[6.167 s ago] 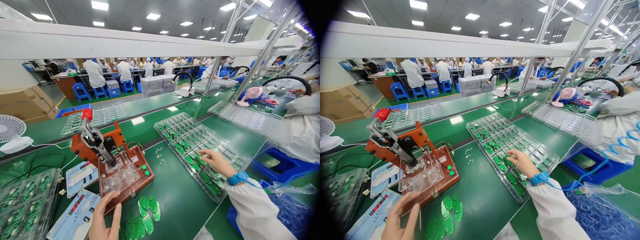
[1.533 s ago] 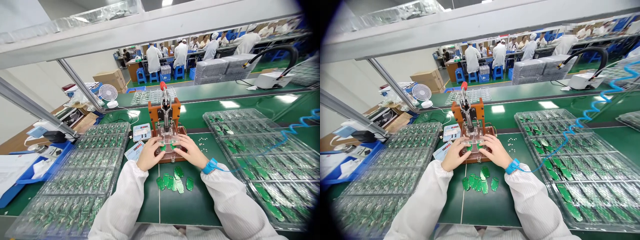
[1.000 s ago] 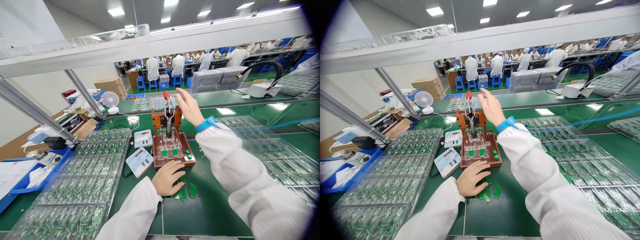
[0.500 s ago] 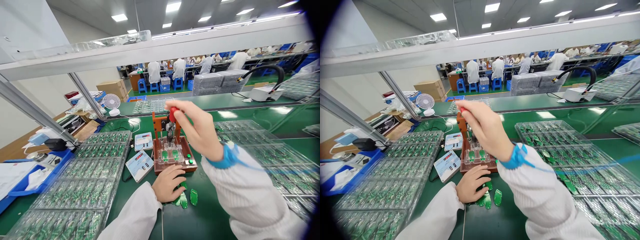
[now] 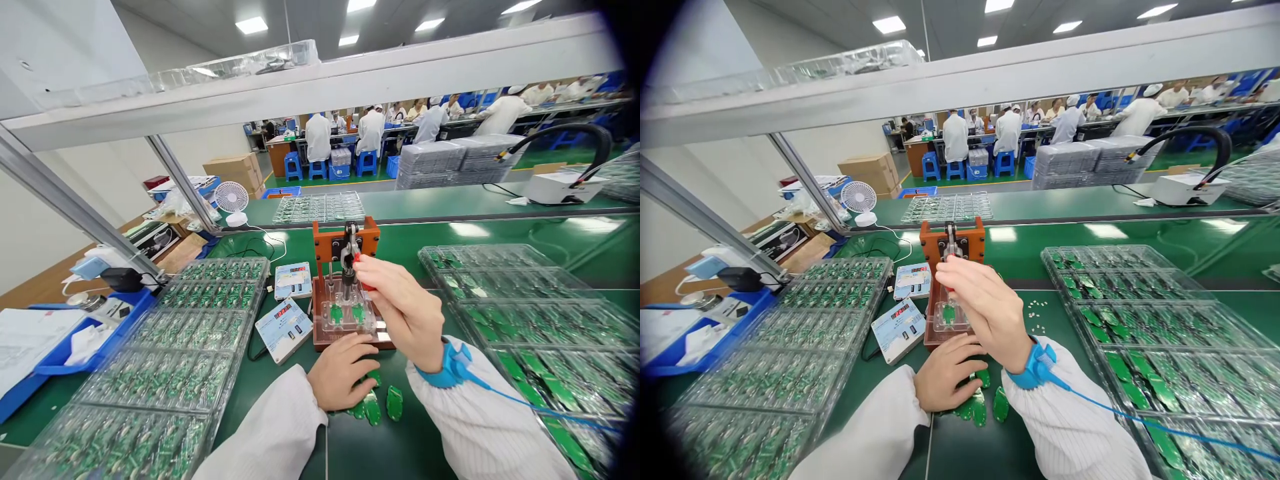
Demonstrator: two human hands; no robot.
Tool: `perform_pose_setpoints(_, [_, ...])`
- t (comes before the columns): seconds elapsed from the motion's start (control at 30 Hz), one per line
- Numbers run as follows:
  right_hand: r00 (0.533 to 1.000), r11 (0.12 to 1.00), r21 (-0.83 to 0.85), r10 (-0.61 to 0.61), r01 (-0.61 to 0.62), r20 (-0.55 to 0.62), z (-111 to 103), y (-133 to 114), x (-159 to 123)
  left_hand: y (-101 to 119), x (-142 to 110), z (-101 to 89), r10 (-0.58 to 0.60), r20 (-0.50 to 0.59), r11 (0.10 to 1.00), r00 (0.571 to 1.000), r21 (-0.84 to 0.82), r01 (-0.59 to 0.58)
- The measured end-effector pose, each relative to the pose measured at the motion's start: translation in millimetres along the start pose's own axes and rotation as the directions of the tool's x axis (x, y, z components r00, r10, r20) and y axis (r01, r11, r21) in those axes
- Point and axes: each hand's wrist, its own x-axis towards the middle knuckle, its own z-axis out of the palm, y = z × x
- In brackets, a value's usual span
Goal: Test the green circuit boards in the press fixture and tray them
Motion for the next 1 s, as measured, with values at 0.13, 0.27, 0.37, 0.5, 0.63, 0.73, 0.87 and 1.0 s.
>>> perform_pose_setpoints(0.13, [1.0,0.999,0.046,0.005,-0.005,-0.006,10,8,-15,-1,-1,1.3,-0.024,0.017,1.0,1.0,0.001,0.024])
perform_pose_setpoints(0.27, [0.998,0.997,0.074,0.037,-0.033,-0.044,18,10,-24,-2,-1,4.0,-0.032,0.005,0.999,0.999,-0.018,0.032])
perform_pose_setpoints(0.37, [0.997,0.995,0.096,0.044,-0.038,-0.057,22,10,-28,-1,1,4.7,-0.022,-0.016,1.0,1.0,-0.014,0.022])
perform_pose_setpoints(0.5, [0.994,0.989,0.13,0.083,-0.074,-0.066,25,10,-32,-1,2,3.8,-0.03,0.015,0.999,0.999,0.017,0.029])
perform_pose_setpoints(0.63, [0.992,0.981,0.166,0.113,-0.103,-0.054,24,10,-33,-1,3,3.3,-0.062,0.071,0.997,0.996,0.042,0.059])
perform_pose_setpoints(0.73, [0.994,0.981,0.169,0.107,-0.099,-0.039,22,11,-32,0,3,4.0,-0.068,0.041,0.998,0.997,0.016,0.068])
perform_pose_setpoints(0.87, [0.995,0.98,0.176,0.099,-0.093,-0.022,20,13,-31,4,5,2.9,-0.106,-0.04,0.99,0.994,-0.097,0.101])
perform_pose_setpoints(1.0, [0.995,0.975,0.206,0.098,-0.089,-0.031,21,13,-30,14,6,-11.3,-0.205,-0.134,0.944,0.969,-0.287,0.16])
